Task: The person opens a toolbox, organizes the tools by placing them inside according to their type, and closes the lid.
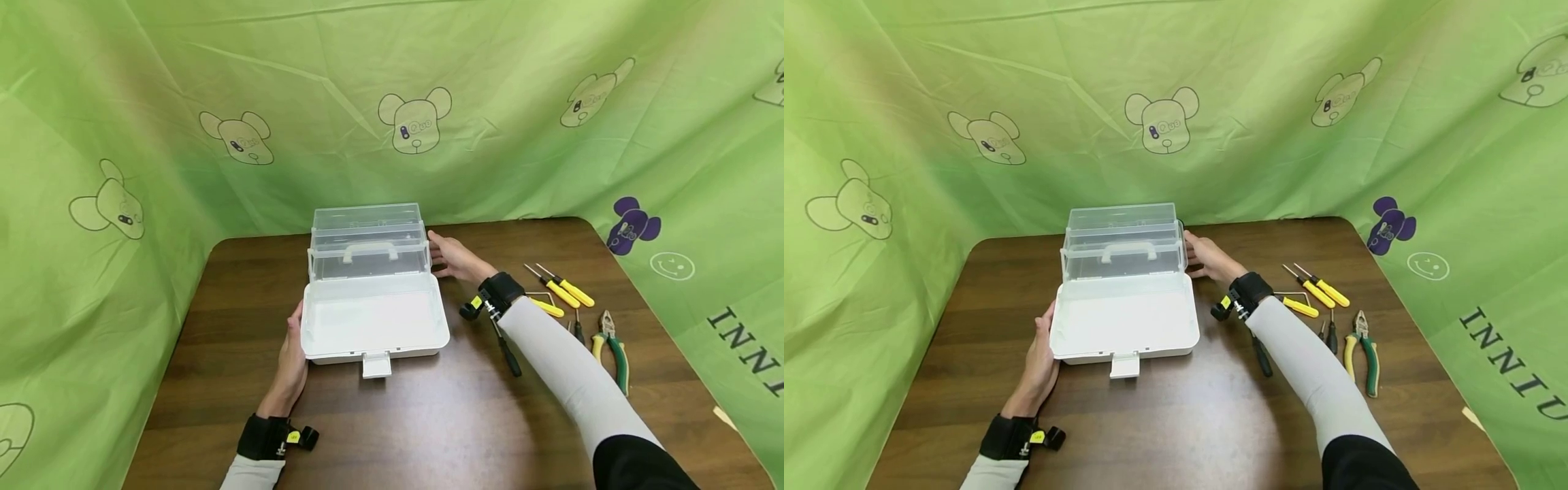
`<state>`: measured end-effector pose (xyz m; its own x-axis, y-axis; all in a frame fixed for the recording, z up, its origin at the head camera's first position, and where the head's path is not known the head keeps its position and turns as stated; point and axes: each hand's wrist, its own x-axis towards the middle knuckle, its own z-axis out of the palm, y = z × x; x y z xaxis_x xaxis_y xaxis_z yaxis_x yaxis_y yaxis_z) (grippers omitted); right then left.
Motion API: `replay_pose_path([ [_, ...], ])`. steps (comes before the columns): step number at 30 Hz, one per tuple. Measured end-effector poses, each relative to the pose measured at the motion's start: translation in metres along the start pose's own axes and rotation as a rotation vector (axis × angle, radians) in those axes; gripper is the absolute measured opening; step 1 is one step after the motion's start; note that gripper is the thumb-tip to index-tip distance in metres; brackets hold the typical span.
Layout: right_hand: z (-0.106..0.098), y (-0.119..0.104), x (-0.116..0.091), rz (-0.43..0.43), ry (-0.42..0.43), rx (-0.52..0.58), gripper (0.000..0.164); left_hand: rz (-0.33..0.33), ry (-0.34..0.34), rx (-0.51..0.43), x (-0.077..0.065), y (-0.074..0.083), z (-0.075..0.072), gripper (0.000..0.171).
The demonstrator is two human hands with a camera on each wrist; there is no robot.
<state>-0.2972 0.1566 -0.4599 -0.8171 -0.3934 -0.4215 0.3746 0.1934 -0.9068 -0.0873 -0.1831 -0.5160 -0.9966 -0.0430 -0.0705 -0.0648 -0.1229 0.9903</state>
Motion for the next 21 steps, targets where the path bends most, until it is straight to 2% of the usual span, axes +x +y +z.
replay_pose_path([
  [10, 0.002, 0.002, -0.01, -0.056, 0.037, -0.109, 0.061, 0.023, 0.009, -0.021, -0.001, -0.001, 0.0, 0.07],
  [15, 0.004, 0.001, -0.019, -0.054, 0.048, -0.133, 0.06, 0.003, 0.015, -0.003, -0.001, -0.002, 0.0, 0.067],
  [21, 0.003, -0.001, -0.033, -0.092, 0.028, -0.172, 0.062, -0.016, 0.02, 0.003, 0.002, -0.001, 0.0, 0.067],
])
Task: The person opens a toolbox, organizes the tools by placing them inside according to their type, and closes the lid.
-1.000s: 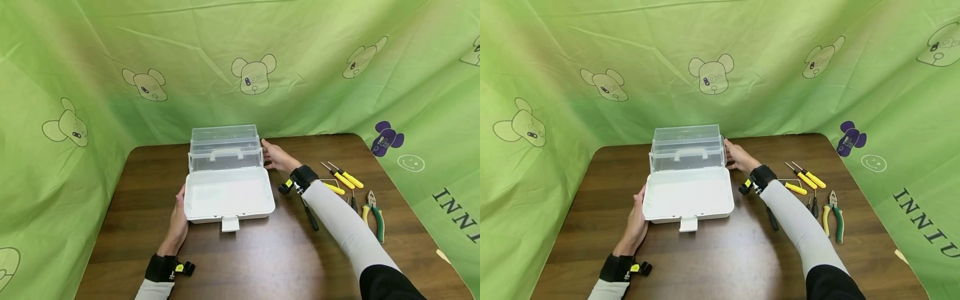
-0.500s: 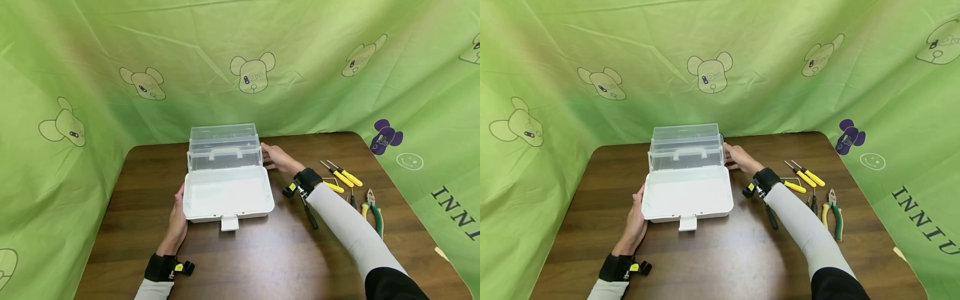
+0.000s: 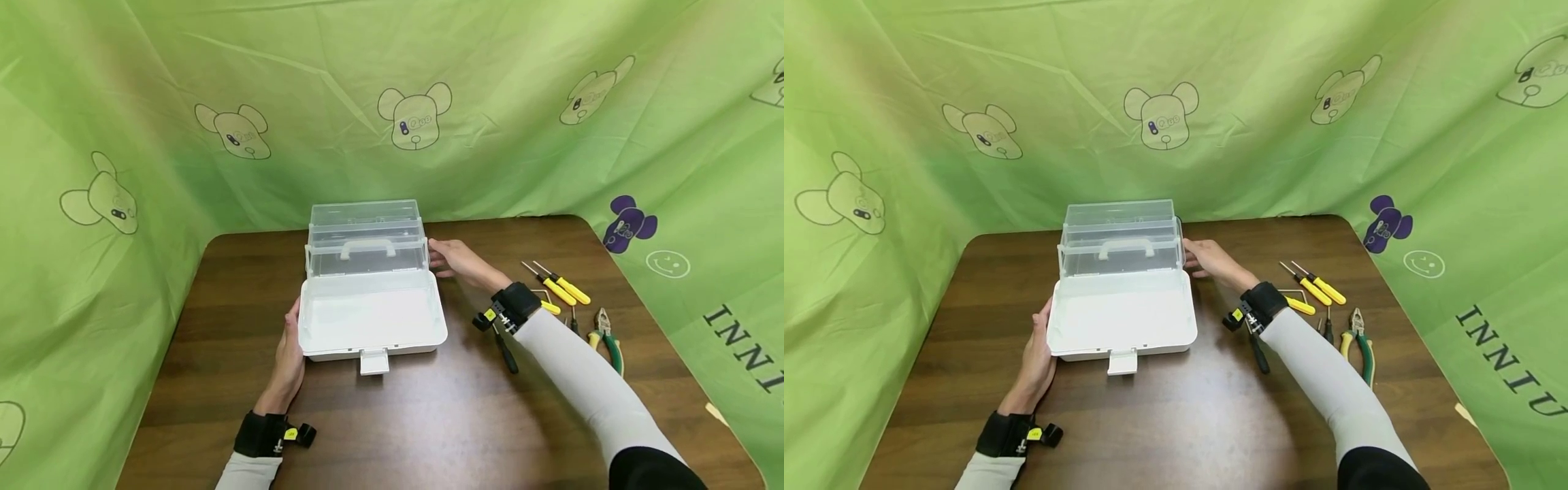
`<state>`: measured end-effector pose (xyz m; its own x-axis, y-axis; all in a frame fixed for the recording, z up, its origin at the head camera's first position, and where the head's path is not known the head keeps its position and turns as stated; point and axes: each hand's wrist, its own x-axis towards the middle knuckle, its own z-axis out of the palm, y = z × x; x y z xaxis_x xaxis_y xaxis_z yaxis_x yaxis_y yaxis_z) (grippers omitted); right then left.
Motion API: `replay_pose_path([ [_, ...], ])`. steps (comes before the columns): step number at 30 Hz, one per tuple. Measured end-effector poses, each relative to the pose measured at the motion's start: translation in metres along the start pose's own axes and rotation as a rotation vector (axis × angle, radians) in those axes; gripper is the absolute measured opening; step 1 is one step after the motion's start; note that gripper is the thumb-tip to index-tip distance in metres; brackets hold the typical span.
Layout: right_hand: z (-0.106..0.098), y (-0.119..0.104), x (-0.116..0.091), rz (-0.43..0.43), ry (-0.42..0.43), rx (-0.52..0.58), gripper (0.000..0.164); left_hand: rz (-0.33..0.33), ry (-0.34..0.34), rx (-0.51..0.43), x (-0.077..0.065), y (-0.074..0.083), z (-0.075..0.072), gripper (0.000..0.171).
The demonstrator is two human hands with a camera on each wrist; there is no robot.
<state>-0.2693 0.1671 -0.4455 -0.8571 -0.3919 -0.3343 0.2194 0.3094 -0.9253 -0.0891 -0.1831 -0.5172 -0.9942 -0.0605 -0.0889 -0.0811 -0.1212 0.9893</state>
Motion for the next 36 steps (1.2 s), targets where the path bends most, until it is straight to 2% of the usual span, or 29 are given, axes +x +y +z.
replay_pose_path([
  [7, -0.005, -0.001, -0.021, -0.039, 0.0, -0.046, 0.059, -0.004, -0.003, 0.006, 0.002, 0.001, 0.0, 0.068],
  [15, -0.012, -0.001, -0.052, -0.098, 0.022, -0.189, 0.054, -0.004, -0.003, -0.001, 0.001, 0.002, 0.0, 0.066],
  [23, -0.018, 0.003, -0.079, -0.189, 0.096, -0.469, 0.052, 0.012, -0.007, -0.004, 0.002, 0.001, 0.0, 0.067],
  [28, -0.022, 0.01, -0.094, -0.192, 0.154, -0.598, 0.053, 0.013, -0.01, -0.006, 0.002, 0.001, 0.001, 0.068],
  [36, -0.023, 0.021, -0.116, -0.213, 0.218, -0.721, 0.051, 0.012, -0.014, -0.014, 0.0, 0.0, 0.0, 0.069],
])
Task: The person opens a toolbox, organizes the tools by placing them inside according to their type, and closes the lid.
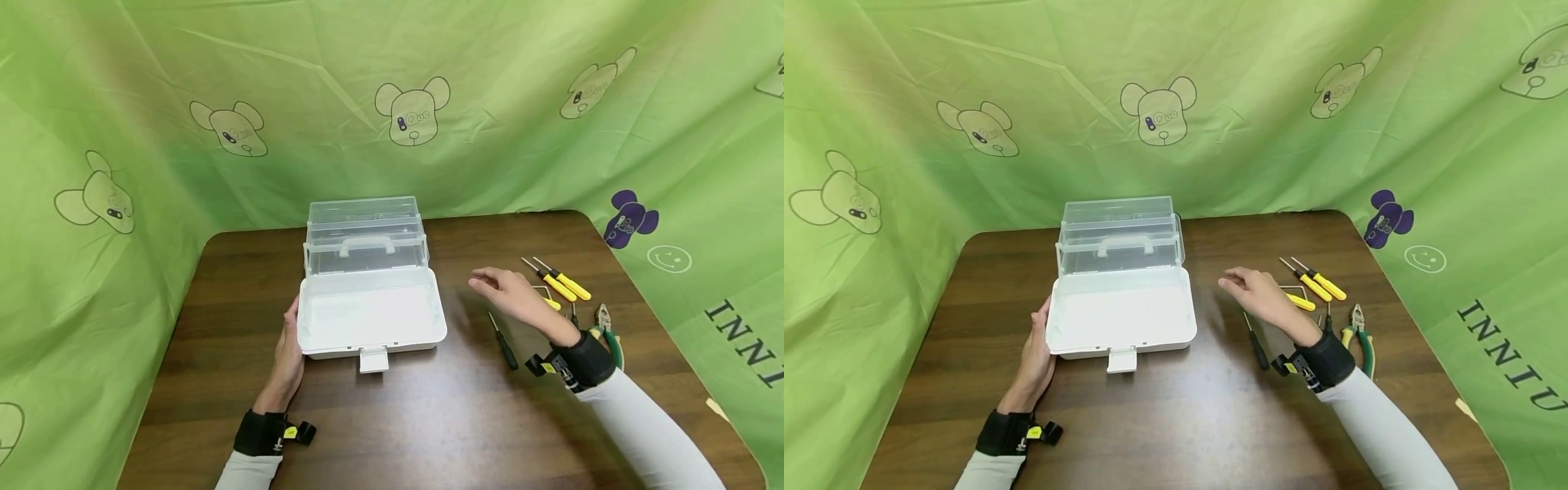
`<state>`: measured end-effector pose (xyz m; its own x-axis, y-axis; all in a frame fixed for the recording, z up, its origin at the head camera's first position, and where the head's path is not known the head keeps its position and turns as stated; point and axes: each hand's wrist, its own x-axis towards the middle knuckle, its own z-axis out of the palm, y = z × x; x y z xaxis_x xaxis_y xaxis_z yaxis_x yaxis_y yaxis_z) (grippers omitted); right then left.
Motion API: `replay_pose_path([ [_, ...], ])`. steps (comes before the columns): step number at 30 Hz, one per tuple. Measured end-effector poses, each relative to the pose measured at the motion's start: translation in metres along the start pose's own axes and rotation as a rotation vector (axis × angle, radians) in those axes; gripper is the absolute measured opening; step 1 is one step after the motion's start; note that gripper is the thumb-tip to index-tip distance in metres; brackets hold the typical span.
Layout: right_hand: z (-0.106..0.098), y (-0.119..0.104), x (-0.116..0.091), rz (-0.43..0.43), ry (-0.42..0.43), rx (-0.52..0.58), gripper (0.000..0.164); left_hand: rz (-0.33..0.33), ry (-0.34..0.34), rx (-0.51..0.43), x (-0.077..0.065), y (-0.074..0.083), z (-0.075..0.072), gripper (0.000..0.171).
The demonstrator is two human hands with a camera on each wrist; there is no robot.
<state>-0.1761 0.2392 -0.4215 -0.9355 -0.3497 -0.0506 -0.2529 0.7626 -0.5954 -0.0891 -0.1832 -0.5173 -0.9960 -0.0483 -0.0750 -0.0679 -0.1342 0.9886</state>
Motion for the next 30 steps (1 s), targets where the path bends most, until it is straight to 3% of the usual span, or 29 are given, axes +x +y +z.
replay_pose_path([
  [10, -0.003, 0.002, -0.026, -0.019, 0.078, -0.1, 0.045, -0.005, 0.007, 0.005, 0.0, 0.0, 0.001, 0.068],
  [18, -0.007, 0.008, -0.043, 0.0, 0.055, -0.155, 0.043, 0.005, 0.007, 0.021, 0.0, -0.001, 0.0, 0.069],
  [30, 0.004, 0.03, -0.07, 0.098, 0.001, -0.065, 0.057, 0.021, 0.008, 0.039, 0.0, 0.0, -0.001, 0.066],
])
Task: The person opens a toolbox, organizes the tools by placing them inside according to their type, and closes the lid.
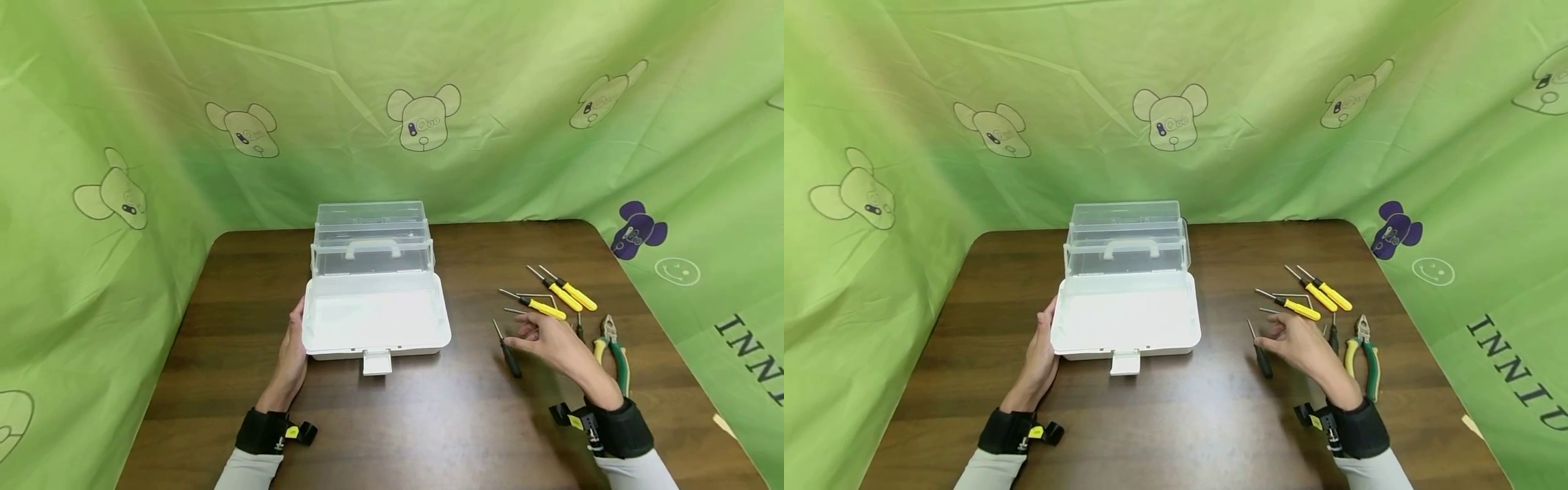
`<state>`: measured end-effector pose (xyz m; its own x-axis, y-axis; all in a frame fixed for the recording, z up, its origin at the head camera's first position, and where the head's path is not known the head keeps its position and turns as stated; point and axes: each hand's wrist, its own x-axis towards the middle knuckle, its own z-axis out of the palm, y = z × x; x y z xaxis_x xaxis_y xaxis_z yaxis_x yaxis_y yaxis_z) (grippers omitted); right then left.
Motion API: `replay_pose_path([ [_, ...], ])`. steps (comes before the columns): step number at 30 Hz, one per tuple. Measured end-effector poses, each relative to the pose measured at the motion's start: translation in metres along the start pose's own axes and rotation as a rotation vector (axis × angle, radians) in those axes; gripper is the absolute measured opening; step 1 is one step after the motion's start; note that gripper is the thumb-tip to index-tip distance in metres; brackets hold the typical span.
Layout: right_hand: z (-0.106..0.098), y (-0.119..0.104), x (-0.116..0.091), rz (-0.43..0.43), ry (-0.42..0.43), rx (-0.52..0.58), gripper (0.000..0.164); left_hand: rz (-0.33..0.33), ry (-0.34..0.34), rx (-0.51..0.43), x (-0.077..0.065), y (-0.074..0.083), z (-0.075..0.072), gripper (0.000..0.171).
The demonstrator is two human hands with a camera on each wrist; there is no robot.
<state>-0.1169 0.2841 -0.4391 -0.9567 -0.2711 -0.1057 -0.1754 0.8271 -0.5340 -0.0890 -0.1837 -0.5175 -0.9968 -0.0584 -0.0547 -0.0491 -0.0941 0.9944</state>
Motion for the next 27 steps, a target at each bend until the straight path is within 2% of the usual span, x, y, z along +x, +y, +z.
replay_pose_path([
  [14, 0.018, 0.004, -0.016, 0.147, -0.017, 0.002, 0.063, -0.006, -0.017, 0.009, 0.0, 0.0, -0.002, 0.066],
  [21, 0.024, 0.006, -0.017, 0.176, -0.014, -0.012, 0.064, -0.009, -0.019, 0.014, 0.001, -0.001, -0.002, 0.064],
  [27, 0.028, 0.004, -0.016, 0.187, 0.01, -0.029, 0.057, -0.006, -0.005, 0.004, 0.001, -0.001, -0.001, 0.067],
])
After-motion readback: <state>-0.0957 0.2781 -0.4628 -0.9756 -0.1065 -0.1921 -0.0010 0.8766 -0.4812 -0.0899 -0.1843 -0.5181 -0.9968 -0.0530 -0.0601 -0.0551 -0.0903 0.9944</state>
